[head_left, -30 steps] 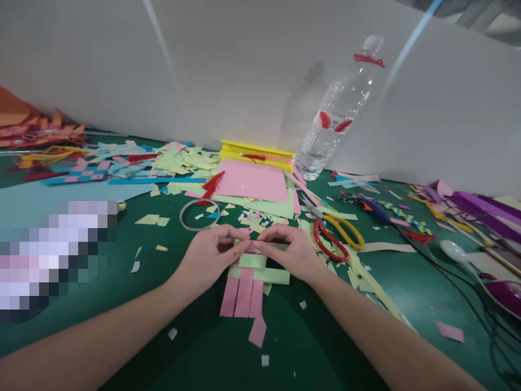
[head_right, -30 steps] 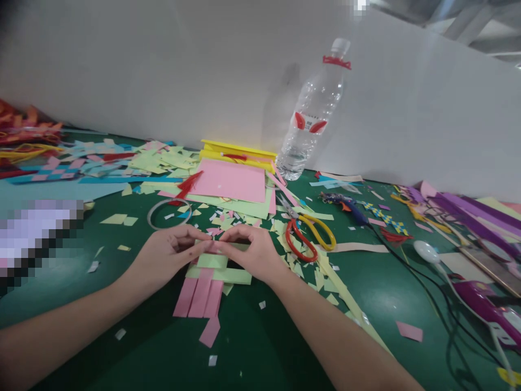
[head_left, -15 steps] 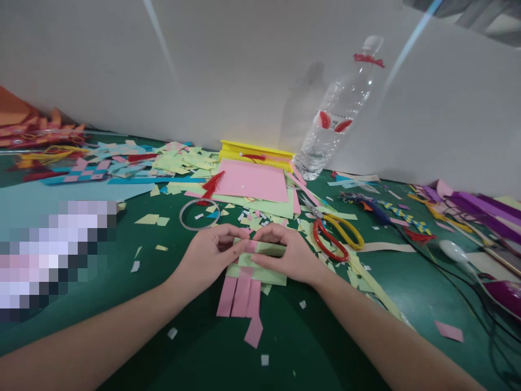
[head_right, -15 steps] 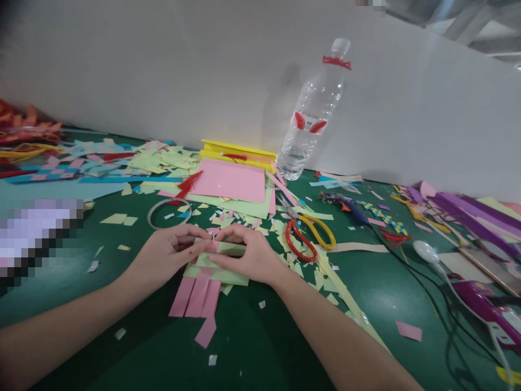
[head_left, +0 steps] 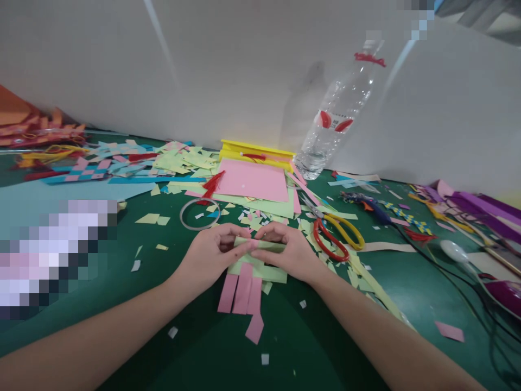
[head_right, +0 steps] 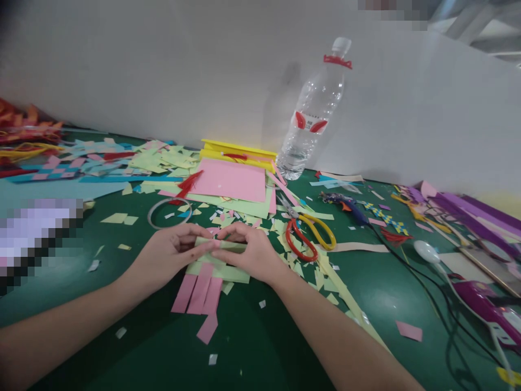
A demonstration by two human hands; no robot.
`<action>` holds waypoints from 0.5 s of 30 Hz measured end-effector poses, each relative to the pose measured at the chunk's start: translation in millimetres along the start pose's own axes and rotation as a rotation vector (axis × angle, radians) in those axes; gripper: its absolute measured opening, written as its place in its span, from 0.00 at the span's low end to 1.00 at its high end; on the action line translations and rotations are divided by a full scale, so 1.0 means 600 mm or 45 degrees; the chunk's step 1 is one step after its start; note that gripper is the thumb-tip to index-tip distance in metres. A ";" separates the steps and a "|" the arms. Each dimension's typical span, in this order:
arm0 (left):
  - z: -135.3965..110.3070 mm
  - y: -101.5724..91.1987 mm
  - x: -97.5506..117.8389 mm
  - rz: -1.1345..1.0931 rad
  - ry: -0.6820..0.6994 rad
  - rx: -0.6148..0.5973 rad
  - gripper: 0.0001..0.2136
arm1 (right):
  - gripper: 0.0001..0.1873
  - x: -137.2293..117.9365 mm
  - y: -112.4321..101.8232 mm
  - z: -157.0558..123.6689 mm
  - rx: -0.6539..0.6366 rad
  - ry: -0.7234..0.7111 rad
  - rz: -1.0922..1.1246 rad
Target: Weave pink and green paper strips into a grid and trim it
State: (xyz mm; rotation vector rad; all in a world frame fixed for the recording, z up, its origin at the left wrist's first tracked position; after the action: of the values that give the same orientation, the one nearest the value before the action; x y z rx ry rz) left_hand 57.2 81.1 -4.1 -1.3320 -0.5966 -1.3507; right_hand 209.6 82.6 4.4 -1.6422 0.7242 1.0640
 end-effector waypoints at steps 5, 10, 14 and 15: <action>0.001 -0.005 0.002 0.022 0.011 0.030 0.14 | 0.13 -0.001 -0.008 -0.002 0.126 0.045 0.059; 0.001 -0.005 0.003 0.031 0.007 0.031 0.13 | 0.09 0.005 -0.008 0.001 0.130 0.029 0.086; 0.001 -0.002 -0.001 -0.040 -0.014 0.030 0.10 | 0.10 0.010 -0.006 0.003 0.104 0.061 0.171; 0.001 -0.001 -0.001 -0.058 -0.017 0.033 0.09 | 0.10 0.009 -0.006 0.003 0.105 0.062 0.172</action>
State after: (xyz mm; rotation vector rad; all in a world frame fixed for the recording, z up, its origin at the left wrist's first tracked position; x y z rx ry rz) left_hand 56.7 81.9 -4.5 -1.3144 -0.6543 -1.3675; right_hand 214.6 85.6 0.9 -1.5704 0.9105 1.0778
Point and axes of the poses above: each hand's wrist, its own z-axis towards the middle knuckle, its own y-axis out of the palm, x = y × z, the point moved 5 cm from there along z, towards the middle knuckle, and after that the axes turned 15 degrees about y, right-handed, at the moved point
